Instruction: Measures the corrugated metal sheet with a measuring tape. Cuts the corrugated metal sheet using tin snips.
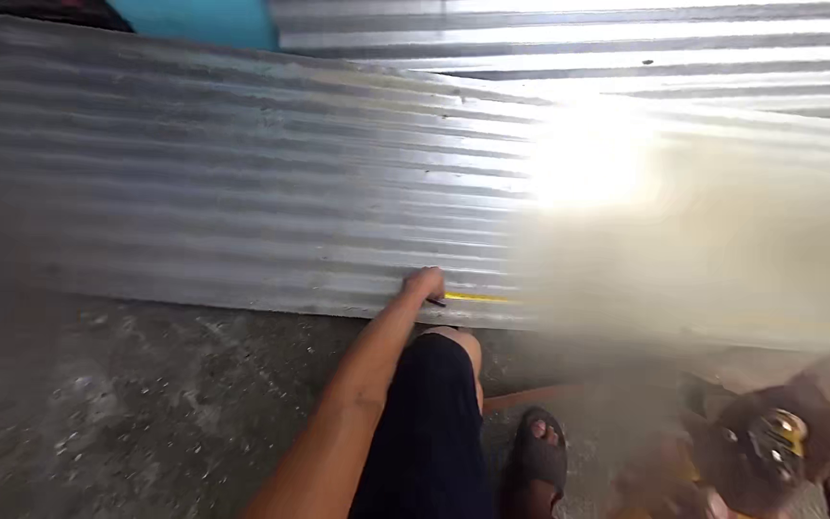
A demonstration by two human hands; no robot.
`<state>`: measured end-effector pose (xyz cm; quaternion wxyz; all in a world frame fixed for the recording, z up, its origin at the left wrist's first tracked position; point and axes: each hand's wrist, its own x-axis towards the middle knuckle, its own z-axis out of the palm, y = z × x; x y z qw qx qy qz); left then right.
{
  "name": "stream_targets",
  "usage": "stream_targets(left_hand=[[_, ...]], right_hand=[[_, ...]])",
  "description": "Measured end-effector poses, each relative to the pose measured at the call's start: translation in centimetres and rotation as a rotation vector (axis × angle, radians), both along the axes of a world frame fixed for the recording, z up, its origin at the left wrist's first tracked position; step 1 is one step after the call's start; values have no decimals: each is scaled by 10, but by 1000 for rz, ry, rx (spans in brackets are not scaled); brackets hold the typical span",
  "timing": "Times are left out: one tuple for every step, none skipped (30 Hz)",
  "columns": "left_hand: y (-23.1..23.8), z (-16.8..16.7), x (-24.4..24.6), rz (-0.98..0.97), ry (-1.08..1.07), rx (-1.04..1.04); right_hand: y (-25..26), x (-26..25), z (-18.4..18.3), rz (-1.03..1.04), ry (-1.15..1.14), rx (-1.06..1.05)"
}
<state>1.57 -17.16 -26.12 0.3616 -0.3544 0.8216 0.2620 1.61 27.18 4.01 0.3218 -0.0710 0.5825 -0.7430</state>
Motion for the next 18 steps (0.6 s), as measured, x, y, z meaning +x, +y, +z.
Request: stream_targets(left_hand=[[-3,-11,-4,-40,0,16],[-6,-16,-9,-79,-2,22],[-9,-19,-12,-108,-3,21],[-7,-19,-12,-127,-6,19],[-5,-17,-14,-137,-13,15],[-3,-13,-16,-147,-18,14],[-3,-12,-18,-158,-20,14],[-3,-12,-18,-161,-23,17],[-3,-12,-17,-160,-27,19],[-3,-10,-18,-154,-32,24],[-3,-9,-17,-148,-32,24],[-3,-9,-15,-144,-30,26],[-3,-7,-14,-139,-32,28],[-2,-6,-14,-136,-32,27],[-2,-6,-14,-137,-31,22],[-1,-5,-15,-140,-32,16],[-1,-4,-16,-145,-35,11],[0,-2,-18,-148,-37,9]], right_hand=[[-1,3,-2,-24,-60,-31],[-2,4,-3,-40,-89,-56],[-3,5,-4,-48,-96,-66],[-2,6,-5,-60,-98,-59],[-2,7,-4,-71,-95,-37],[-3,7,-4,-83,-94,-14],[-3,7,-5,-91,-96,6],[-4,8,-6,-99,-102,26],[-4,9,-7,-110,-109,47],[-5,9,-7,-123,-115,75],[-5,9,-6,-124,-129,95],[-5,10,-5,-111,-141,108],[-6,10,-4,-102,-139,121],[-6,10,-3,-94,-133,138],[-6,10,-2,-102,-122,174],[-7,12,-2,-115,-98,226],[-7,12,-2,-118,-57,273],[-6,13,-4,-121,3,313]])
